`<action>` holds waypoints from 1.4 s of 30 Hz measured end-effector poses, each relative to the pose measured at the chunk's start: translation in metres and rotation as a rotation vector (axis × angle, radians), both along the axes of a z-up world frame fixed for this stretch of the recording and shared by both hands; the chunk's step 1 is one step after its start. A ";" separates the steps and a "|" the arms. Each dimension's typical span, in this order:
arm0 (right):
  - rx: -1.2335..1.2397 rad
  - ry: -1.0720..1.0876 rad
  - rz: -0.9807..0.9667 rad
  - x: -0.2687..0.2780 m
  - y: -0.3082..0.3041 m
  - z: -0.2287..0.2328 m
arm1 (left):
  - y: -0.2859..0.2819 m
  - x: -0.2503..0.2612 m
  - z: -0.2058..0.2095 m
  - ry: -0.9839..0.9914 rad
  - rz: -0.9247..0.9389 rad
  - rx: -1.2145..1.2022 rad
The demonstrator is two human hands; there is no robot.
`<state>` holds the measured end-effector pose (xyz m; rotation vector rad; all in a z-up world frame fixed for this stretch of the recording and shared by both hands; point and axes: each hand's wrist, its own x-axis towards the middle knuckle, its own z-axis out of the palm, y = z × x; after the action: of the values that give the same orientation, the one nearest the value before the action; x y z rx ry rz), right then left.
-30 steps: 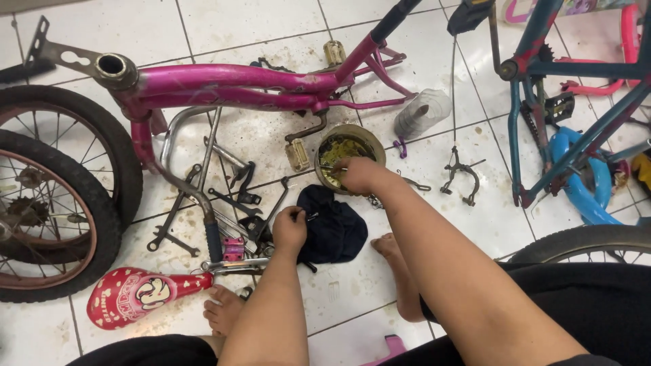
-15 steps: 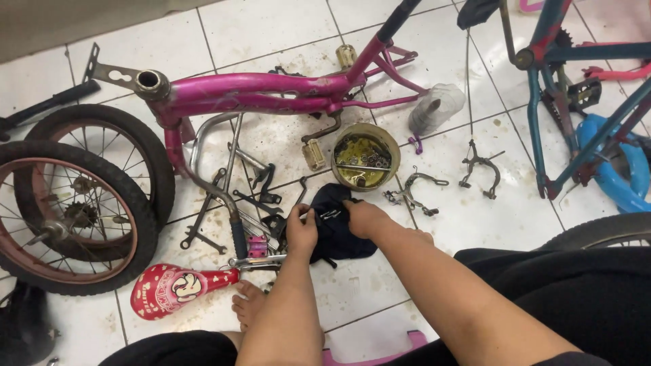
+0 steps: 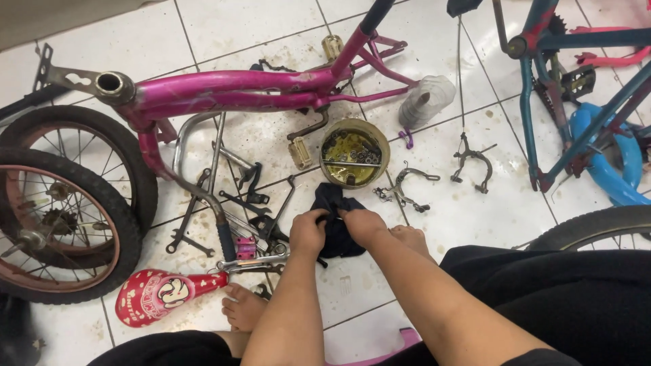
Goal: Cleaning small bicycle components and hardware using a cloth over a container
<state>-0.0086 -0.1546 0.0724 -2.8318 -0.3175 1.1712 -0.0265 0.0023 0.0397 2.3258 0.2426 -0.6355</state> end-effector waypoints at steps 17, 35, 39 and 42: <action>0.131 -0.099 -0.123 0.015 -0.003 0.001 | -0.013 0.026 -0.011 0.158 0.084 0.052; 0.144 0.083 -0.238 0.004 -0.011 -0.048 | -0.003 0.010 0.000 -0.041 0.003 0.067; 0.085 0.130 -0.142 0.011 -0.003 -0.046 | -0.007 0.028 0.005 0.084 -0.003 0.136; 0.008 0.136 -0.061 0.007 -0.002 -0.060 | -0.007 0.035 -0.017 0.087 0.043 0.099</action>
<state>-0.0019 -0.1562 0.0123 -2.7166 -0.2261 1.3377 0.0082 -0.0043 0.0226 2.3824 0.3714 -0.7191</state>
